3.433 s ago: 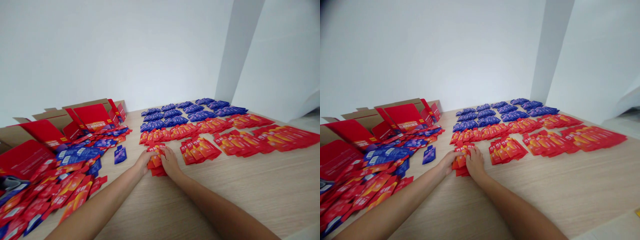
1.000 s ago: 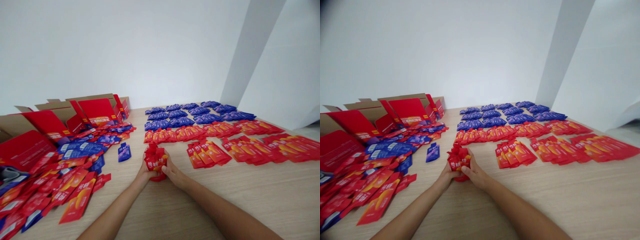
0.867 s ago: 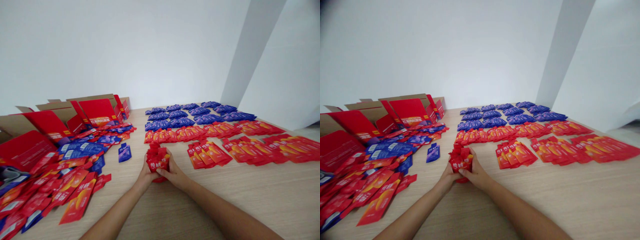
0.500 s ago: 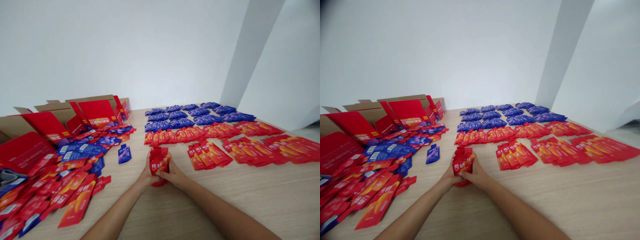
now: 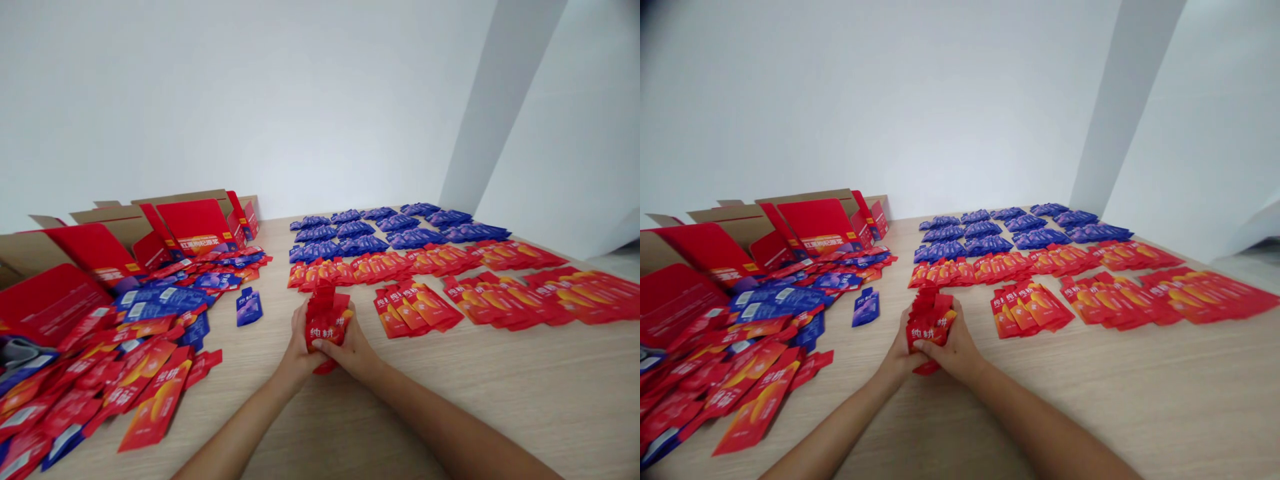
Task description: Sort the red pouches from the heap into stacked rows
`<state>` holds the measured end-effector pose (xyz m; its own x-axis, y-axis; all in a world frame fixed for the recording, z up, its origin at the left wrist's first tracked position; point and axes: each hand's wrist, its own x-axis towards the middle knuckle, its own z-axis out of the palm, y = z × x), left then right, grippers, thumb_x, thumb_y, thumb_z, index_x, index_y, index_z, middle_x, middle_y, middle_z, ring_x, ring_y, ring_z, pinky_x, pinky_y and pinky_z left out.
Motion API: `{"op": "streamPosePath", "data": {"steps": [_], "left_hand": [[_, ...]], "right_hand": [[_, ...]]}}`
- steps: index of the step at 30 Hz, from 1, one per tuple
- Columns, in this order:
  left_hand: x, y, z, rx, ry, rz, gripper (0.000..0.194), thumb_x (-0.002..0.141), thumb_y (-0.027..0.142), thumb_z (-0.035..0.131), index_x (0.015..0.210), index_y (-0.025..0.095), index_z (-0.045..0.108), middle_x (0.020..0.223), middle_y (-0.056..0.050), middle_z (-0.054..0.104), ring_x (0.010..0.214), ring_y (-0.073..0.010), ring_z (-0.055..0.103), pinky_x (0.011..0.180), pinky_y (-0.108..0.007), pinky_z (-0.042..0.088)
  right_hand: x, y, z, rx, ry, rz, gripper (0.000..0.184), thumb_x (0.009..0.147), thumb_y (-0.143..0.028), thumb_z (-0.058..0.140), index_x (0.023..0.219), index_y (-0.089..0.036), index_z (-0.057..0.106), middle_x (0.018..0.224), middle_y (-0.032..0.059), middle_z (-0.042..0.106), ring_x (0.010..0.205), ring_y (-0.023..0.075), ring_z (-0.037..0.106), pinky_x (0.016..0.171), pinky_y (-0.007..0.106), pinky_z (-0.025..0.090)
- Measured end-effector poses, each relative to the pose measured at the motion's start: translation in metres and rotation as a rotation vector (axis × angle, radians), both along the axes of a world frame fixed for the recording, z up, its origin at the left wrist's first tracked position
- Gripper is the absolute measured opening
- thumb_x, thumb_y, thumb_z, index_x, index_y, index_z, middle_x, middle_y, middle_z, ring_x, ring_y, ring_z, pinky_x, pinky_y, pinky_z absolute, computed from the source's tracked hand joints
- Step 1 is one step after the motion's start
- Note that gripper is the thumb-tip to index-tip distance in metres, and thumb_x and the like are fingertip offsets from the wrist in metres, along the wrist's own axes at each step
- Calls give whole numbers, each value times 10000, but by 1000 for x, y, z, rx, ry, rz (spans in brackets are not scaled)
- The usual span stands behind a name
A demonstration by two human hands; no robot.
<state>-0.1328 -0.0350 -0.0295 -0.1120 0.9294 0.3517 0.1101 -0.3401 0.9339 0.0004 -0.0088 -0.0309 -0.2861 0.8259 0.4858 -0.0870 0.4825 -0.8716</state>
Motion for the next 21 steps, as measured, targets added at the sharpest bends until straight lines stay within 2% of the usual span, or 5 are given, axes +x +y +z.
{"op": "streamPosePath", "data": {"steps": [3, 6, 10, 14, 21], "left_hand": [[-1, 3, -6, 49, 33, -52, 869, 487, 154, 774, 1286, 236, 442, 1317, -93, 482, 1263, -317, 408, 1088, -464, 287], [-7, 7, -9, -158, -21, -189, 908, 501, 157, 772, 1320, 251, 394, 1257, -90, 552, 1134, -311, 536, 970, -475, 425], [-17, 6, -2, -311, -140, -275, 857, 489, 86, 703, 1288, 224, 425, 1264, -77, 562, 1139, -297, 532, 940, -407, 439], [-21, 4, 3, -342, -342, -265, 803, 458, 41, 546, 1235, 230, 477, 1252, -47, 573, 1153, -266, 508, 861, -310, 454], [-11, 0, -1, -376, -333, -191, 810, 419, 47, 456, 1213, 201, 487, 902, -18, 652, 825, -208, 595, 668, -272, 458]], "right_hand": [[1, 3, 1, -20, 31, 65, 695, 653, -385, 749, 1220, -219, 383, 1279, 108, 455, 1223, 259, 431, 1072, 429, 299], [0, 11, -3, -146, 69, 180, 712, 641, -440, 749, 1212, -234, 376, 1204, 82, 522, 1153, 249, 497, 1033, 435, 351], [1, 17, -9, -233, 78, 263, 764, 613, -422, 774, 1225, -239, 356, 1179, 70, 550, 1109, 246, 531, 989, 434, 399], [1, 18, -15, -300, 100, 290, 683, 624, -370, 776, 1177, -239, 396, 1138, 60, 569, 1070, 239, 551, 943, 433, 439], [-3, 15, -15, -361, 164, 383, 684, 599, -288, 793, 1159, -235, 403, 1077, 42, 609, 958, 222, 612, 865, 414, 488]]}}
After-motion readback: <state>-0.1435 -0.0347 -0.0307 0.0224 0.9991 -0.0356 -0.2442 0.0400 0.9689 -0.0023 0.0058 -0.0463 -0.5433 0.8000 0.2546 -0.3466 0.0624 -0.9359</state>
